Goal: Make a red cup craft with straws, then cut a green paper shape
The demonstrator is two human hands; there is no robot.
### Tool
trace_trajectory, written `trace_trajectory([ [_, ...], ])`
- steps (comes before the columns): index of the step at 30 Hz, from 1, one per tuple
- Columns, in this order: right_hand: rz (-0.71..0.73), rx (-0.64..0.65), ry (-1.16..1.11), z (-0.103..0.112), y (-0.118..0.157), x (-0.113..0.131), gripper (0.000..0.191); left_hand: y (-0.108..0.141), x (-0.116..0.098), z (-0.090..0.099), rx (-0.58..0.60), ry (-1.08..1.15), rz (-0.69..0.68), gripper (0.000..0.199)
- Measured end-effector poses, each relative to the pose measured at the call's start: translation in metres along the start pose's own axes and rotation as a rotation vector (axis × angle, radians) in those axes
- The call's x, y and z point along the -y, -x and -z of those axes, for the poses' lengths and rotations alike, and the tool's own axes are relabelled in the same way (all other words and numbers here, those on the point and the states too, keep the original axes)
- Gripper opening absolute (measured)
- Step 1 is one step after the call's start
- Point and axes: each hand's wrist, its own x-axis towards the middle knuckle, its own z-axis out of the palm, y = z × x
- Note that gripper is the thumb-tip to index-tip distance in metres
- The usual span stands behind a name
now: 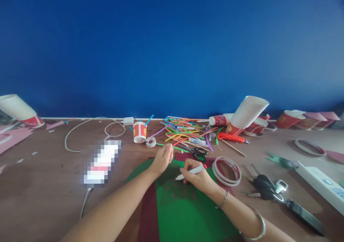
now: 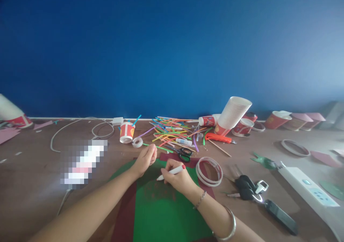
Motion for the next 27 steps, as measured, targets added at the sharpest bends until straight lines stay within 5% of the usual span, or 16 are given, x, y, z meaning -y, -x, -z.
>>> trace_trajectory([
  [19,-0.004,0.062,0.071,0.0016,-0.0001,-0.0057,0.020,-0.0003,0.0011,0.0007,-0.006,0.038,-0.007,0.040],
  [27,0.035,-0.016,-0.071,0.0047,0.0004,0.0016,0.024,-0.0001,0.0003,-0.0006,-0.011,0.067,0.003,0.039],
])
